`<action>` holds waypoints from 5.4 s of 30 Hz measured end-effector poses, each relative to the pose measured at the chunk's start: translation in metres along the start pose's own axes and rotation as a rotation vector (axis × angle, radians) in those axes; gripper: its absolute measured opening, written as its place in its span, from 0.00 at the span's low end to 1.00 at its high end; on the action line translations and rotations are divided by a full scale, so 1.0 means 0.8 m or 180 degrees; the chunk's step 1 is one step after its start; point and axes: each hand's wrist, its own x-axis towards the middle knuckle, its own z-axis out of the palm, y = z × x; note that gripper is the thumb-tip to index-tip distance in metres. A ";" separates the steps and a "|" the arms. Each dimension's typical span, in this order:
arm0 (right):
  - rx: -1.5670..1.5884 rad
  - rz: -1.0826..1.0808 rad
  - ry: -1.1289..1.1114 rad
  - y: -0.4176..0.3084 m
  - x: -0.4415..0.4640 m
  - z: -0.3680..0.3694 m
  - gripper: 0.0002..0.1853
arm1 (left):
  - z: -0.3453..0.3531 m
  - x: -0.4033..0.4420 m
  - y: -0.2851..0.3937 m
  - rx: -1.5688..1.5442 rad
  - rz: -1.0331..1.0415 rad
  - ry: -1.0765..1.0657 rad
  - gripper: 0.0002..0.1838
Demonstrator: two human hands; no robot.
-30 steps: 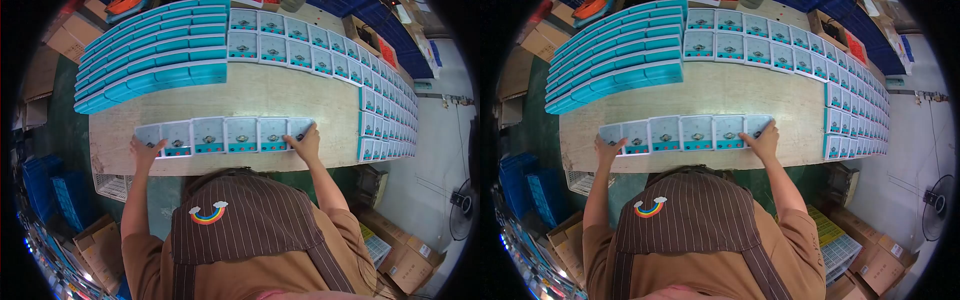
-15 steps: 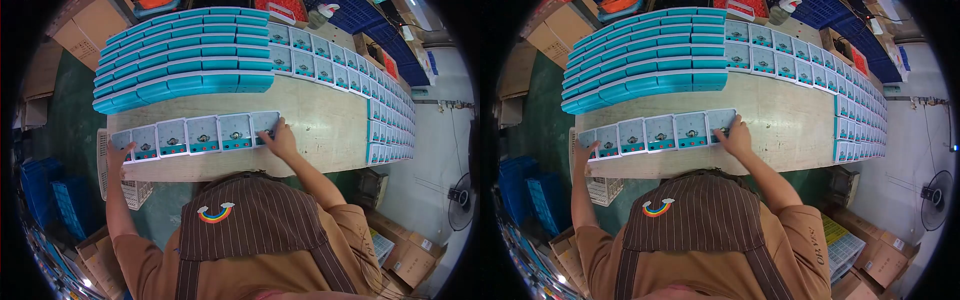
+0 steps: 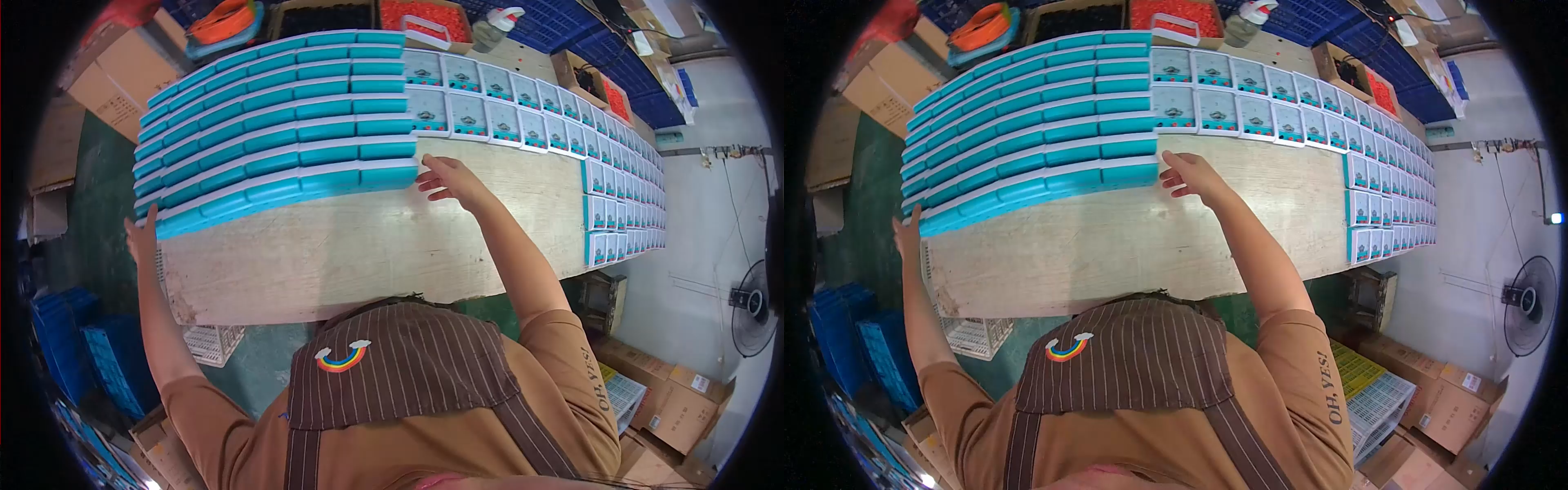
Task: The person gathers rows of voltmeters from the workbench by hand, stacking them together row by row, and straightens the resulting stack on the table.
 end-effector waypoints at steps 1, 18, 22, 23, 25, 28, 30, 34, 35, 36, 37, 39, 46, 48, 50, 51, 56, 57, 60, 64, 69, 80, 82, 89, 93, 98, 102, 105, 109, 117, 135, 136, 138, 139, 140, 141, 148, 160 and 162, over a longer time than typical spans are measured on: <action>-0.0145 -0.0160 0.0050 0.006 -0.007 -0.018 0.32 | -0.011 -0.035 0.037 0.0613 -0.0013 0.0497 0.56; -0.1319 -0.1099 0.2155 0.154 -0.010 -0.531 0.26 | 0.202 -0.484 0.635 0.0221 0.2935 -0.1177 0.55; -0.1999 -0.1807 0.2895 0.133 0.038 -0.574 0.35 | 0.200 -0.470 0.637 0.0093 0.2844 -0.1489 0.57; -0.2285 -0.1748 0.3166 0.121 0.057 -0.569 0.38 | 0.203 -0.465 0.636 -0.0039 0.2875 -0.1579 0.58; -0.2864 -0.1596 0.3686 0.107 0.102 -0.554 0.45 | 0.198 -0.470 0.645 0.0170 0.2838 -0.1560 0.60; -0.2813 -0.0575 0.2917 0.096 0.123 -0.513 0.65 | 0.192 -0.491 0.659 0.0723 0.2509 -0.1630 0.62; -0.2753 -0.0398 0.2765 0.084 0.110 -0.496 0.73 | 0.191 -0.498 0.654 0.0746 0.2436 -0.1667 0.61; -0.3010 -0.0629 0.2671 0.100 0.106 -0.505 0.71 | 0.177 -0.526 0.633 0.0758 0.2318 -0.1725 0.62; -0.3043 -0.0631 0.2639 0.101 0.105 -0.506 0.71 | 0.171 -0.535 0.629 0.0756 0.2285 -0.1726 0.62; -0.3082 -0.0630 0.2618 0.101 0.103 -0.507 0.71 | 0.167 -0.541 0.625 0.0760 0.2261 -0.1753 0.62; -0.3131 -0.0630 0.2575 0.102 0.101 -0.509 0.71 | 0.165 -0.549 0.621 0.0777 0.2225 -0.1775 0.62; -0.3212 -0.0644 0.2515 0.102 0.100 -0.512 0.70 | 0.159 -0.562 0.613 0.0804 0.2174 -0.1795 0.62; -0.3530 -0.0851 0.2235 0.122 0.093 -0.528 0.70 | 0.139 -0.619 0.562 0.0450 0.2267 -0.1739 0.63; -0.3721 -0.1053 0.2061 0.121 0.091 -0.538 0.68 | 0.135 -0.638 0.543 0.0285 0.2280 -0.1687 0.63; -0.3829 -0.1169 0.1891 0.121 0.086 -0.533 0.67 | 0.121 -0.660 0.523 0.0190 0.2286 -0.1662 0.63; -0.3829 -0.1190 0.1857 0.128 0.081 -0.534 0.66 | 0.113 -0.675 0.511 0.0172 0.2309 -0.1673 0.63; -0.3704 -0.1054 0.1783 0.154 0.049 -0.504 0.68 | 0.078 -0.724 0.426 -0.0234 0.2599 -0.1420 0.59; -0.3694 -0.0874 0.1805 0.161 0.033 -0.484 0.69 | 0.073 -0.723 0.402 -0.0305 0.2621 -0.1406 0.58; -0.3702 -0.0553 0.1951 0.183 -0.006 -0.406 0.71 | 0.065 -0.689 0.332 -0.0374 0.2692 -0.1323 0.55; -0.3760 -0.0072 0.1938 0.185 -0.094 -0.252 0.74 | 0.033 -0.621 0.251 -0.0225 0.2628 -0.1191 0.48; -0.3380 -0.0157 0.2291 0.207 -0.117 -0.164 0.73 | 0.025 -0.571 0.205 -0.0122 0.2739 -0.0827 0.44; -0.3242 0.0083 0.2722 0.190 -0.124 -0.246 0.72 | 0.022 -0.513 0.241 -0.0182 -0.0392 -0.1529 0.70; -0.2787 0.0225 0.2663 0.199 -0.120 -0.263 0.72 | 0.026 -0.506 0.234 -0.0225 -0.0489 -0.1631 0.72; -0.2472 -0.0520 0.2354 0.232 -0.100 -0.314 0.69 | 0.033 -0.502 0.223 0.0054 -0.0272 -0.1531 0.74; -0.2966 -0.0672 0.2507 0.236 -0.088 -0.248 0.67 | 0.025 -0.480 0.195 0.0175 -0.0236 -0.1565 0.75; -0.2420 -0.1237 0.1989 0.241 -0.078 -0.135 0.59 | 0.029 -0.378 0.068 0.0280 -0.0217 -0.1443 0.77; -0.1580 -0.1195 0.1269 0.214 -0.093 -0.035 0.54 | 0.014 -0.284 -0.008 0.0205 -0.0216 -0.1380 0.74; -0.2750 -0.1262 0.1379 0.203 -0.106 0.005 0.52 | -0.013 -0.254 -0.016 0.0182 -0.0133 -0.1390 0.72; -0.3087 -0.0593 0.1155 0.158 -0.105 0.018 0.46 | -0.037 -0.210 -0.016 0.0446 0.0220 -0.1540 0.67; -0.1022 0.0412 0.0234 0.022 -0.007 0.040 0.43 | -0.079 -0.021 -0.020 -0.0112 -0.0356 -0.1861 0.53; -0.0735 -0.0654 0.0564 0.023 0.012 -0.395 0.26 | 0.051 -0.383 0.578 -0.1379 0.3540 -0.1383 0.37; -0.0755 -0.0617 0.0714 0.027 0.016 -0.430 0.27 | 0.076 -0.401 0.609 -0.1084 0.3600 -0.1443 0.39; -0.1193 -0.0845 0.1045 0.065 0.048 -0.511 0.28 | 0.130 -0.428 0.663 -0.0497 0.3706 -0.1520 0.42; -0.1425 -0.0955 0.1199 0.079 0.058 -0.548 0.28 | 0.157 -0.436 0.682 -0.0358 0.3537 -0.1428 0.45; -0.1687 -0.1022 0.1451 0.080 0.058 -0.576 0.29 | 0.183 -0.437 0.694 -0.0214 0.3354 -0.1328 0.47; -0.1953 -0.1096 0.1688 0.076 0.059 -0.595 0.29 | 0.205 -0.436 0.703 -0.0067 0.3154 -0.1214 0.49; -0.2659 -0.1461 0.2449 0.007 0.169 -0.636 0.42 | 0.229 -0.422 0.754 0.0488 0.2359 -0.1323 0.57; -0.3675 -0.0829 0.2262 0.011 0.188 -0.570 0.69 | 0.183 -0.534 0.719 0.1139 0.1990 -0.1358 0.62; -0.3818 -0.1113 0.2114 0.022 0.185 -0.576 0.69 | 0.170 -0.581 0.688 0.0979 0.1983 -0.1320 0.62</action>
